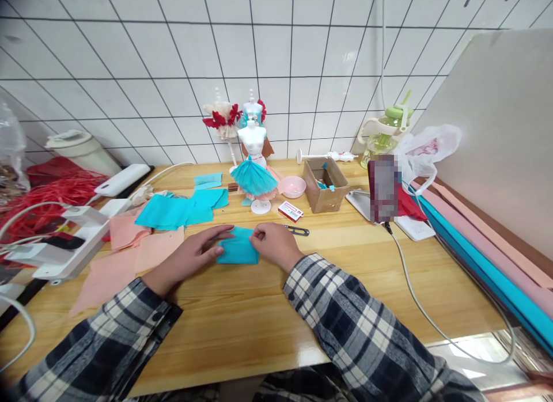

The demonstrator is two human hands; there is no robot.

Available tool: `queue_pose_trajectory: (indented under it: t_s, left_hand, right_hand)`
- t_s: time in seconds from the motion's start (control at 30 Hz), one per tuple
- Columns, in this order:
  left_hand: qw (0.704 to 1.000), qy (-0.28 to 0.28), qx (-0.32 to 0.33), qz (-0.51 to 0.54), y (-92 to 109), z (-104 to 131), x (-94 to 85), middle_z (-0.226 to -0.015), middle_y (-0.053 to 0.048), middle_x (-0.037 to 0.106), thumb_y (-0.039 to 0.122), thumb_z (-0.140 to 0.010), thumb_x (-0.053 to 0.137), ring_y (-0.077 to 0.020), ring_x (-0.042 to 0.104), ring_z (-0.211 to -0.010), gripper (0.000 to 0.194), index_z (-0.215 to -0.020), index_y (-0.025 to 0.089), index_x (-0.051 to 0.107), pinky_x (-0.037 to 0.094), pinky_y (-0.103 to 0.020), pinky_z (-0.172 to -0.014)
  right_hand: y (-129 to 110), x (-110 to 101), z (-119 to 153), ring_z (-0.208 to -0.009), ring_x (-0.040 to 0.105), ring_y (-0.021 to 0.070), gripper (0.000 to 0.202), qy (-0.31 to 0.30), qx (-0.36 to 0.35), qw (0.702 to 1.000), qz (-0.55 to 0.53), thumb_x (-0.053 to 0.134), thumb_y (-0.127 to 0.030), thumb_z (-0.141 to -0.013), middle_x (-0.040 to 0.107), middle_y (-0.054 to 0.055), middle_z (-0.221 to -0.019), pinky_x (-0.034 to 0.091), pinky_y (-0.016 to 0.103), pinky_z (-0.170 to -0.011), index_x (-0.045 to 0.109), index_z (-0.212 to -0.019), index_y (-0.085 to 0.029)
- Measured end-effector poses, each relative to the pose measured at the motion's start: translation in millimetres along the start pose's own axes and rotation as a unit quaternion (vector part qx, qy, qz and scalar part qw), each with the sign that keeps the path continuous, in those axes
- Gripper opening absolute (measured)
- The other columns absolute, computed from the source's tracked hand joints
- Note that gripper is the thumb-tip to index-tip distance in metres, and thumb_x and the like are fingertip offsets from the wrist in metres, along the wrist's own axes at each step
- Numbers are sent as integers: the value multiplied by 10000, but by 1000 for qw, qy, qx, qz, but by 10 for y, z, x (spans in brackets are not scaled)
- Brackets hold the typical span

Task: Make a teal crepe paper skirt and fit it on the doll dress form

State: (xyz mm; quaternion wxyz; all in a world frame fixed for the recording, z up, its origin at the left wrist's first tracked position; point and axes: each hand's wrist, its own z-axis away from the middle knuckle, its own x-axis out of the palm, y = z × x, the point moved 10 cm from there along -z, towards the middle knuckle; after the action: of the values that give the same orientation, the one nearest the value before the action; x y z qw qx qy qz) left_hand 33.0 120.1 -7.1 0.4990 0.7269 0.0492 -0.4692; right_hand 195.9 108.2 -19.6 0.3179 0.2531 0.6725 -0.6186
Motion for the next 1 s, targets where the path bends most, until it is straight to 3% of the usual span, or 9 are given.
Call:
queue_pose_trajectory:
  t_s: [0.13, 0.37, 0.5, 0.63, 0.73, 0.83, 0.9, 1.0]
  left_hand:
    - [997, 17, -2, -75, -11, -8, -17, -1375, -81, 575, 535, -813, 609, -291, 540, -1245, 653, -1385, 246, 480, 426, -421, -1042]
    - [994, 17, 1, -105, 6, -28, 31, -1418, -95, 530, 561, -779, 641, -294, 513, -1270, 744, -1411, 226, 434, 409, -434, -1061]
    - [993, 18, 20, -116, 78, -28, 45, -1424, -114, 508, 499, -775, 673, -299, 493, -1280, 804, -1458, 227, 350, 394, -450, -1072]
    - [987, 59, 76, -127, 232, -15, -39, -1405, -127, 488, 458, -814, 648, -286, 453, -1296, 707, -1426, 219, 388, 377, -450, -1083]
    - [975, 93, 108, -170, 361, 9, -114, -1294, -114, 566, 446, -854, 607, -278, 505, -1218, 480, -1275, 219, 556, 394, -443, -1049]
    - [959, 24, 147, -240, 486, 16, 57, -1142, -81, 655, 398, -884, 578, -268, 576, -1089, 268, -1076, 241, 679, 420, -438, -987]
    - [950, -22, 154, -271, 516, 18, 182, -1066, -71, 690, 367, -901, 553, -260, 609, -1019, 237, -1043, 243, 696, 415, -447, -981]
    - [947, -41, 146, -284, 516, 10, 255, -993, -61, 716, 353, -919, 522, -244, 642, -945, 239, -1024, 242, 706, 396, -455, -994]
  right_hand:
    - [3, 7, -11, -700, 591, 136, 161, -15, 9, 999, 33, 571, -313, -838, 698, -11, -756, 342, 242, -581, 674, -761, -216]
    - [27, -57, -57, -707, 595, 152, 156, 6, 23, 996, 88, 529, -271, -838, 705, 16, -769, 326, 253, -596, 646, -759, -206]
    - [57, -62, -104, -747, 612, 168, 166, 9, 28, 993, 112, 518, -271, -851, 716, 35, -801, 326, 260, -606, 650, -777, -205]
    - [73, -62, -154, -766, 621, 182, 172, 13, 36, 992, 122, 519, -271, -863, 719, 55, -820, 331, 265, -608, 661, -804, -195]
    - [72, -55, -168, -764, 622, 178, 174, 8, 33, 992, 123, 539, -303, -868, 717, 50, -817, 332, 261, -604, 665, -810, -197]
    - [68, -62, -153, -752, 617, 177, 211, 14, 27, 992, 121, 553, -368, -874, 712, 41, -793, 322, 261, -591, 663, -801, -203]
    - [56, -73, -134, -733, 610, 170, 242, 26, 22, 993, 112, 545, -407, -884, 705, 34, -774, 316, 258, -581, 665, -815, -208]
    - [28, -94, -117, -707, 602, 156, 267, 43, 18, 994, 101, 530, -440, -901, 697, 25, -769, 318, 251, -578, 671, -870, -216]
